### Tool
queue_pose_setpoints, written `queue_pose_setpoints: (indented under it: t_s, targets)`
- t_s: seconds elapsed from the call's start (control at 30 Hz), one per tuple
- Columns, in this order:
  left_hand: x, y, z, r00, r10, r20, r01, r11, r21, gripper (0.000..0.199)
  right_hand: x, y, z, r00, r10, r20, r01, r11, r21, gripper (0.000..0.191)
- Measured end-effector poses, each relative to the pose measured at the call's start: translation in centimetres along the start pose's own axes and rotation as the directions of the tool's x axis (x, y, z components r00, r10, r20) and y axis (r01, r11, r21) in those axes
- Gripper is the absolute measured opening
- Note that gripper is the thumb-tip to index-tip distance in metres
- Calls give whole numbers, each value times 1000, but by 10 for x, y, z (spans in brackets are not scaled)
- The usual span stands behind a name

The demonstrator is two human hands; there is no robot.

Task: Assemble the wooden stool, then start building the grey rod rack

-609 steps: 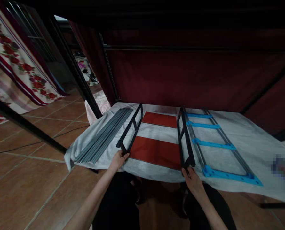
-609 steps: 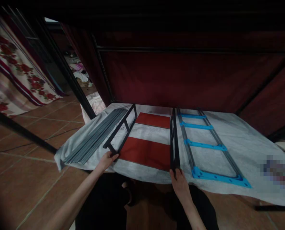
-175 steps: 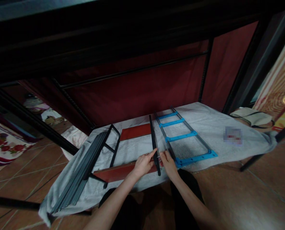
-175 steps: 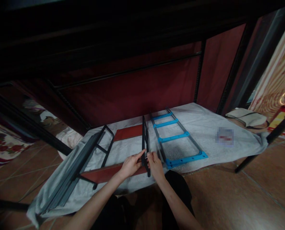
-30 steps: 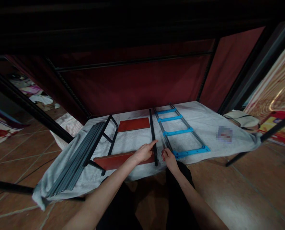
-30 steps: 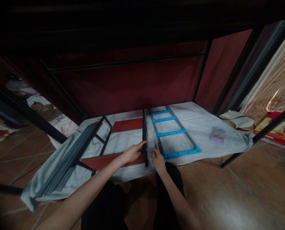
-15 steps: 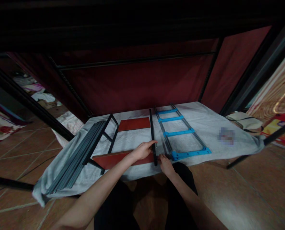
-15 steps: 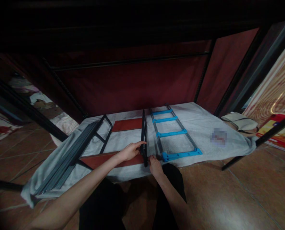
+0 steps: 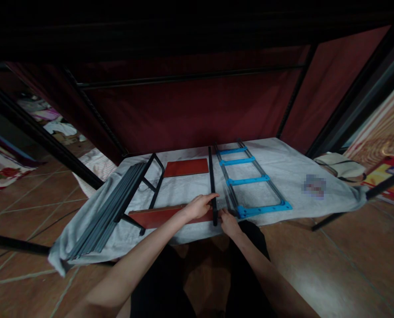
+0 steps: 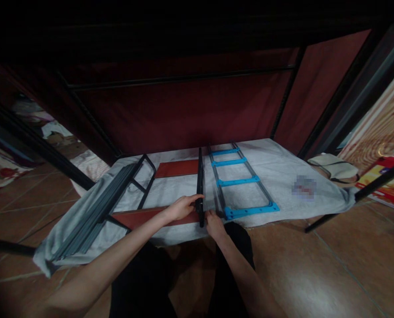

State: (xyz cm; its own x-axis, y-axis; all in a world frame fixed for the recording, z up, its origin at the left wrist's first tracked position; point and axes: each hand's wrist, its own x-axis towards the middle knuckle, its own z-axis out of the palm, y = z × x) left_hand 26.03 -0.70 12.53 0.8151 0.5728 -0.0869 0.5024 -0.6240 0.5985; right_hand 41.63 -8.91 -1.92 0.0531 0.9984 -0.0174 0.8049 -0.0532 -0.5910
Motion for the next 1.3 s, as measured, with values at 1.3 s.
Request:
queue_pose_setpoints:
  t_s: [1.3]
  targets:
    - [1,-5,4,1000,10,-18,-11,997,-76,66,3,7,8,1000,-11,-15,12,999,51,27]
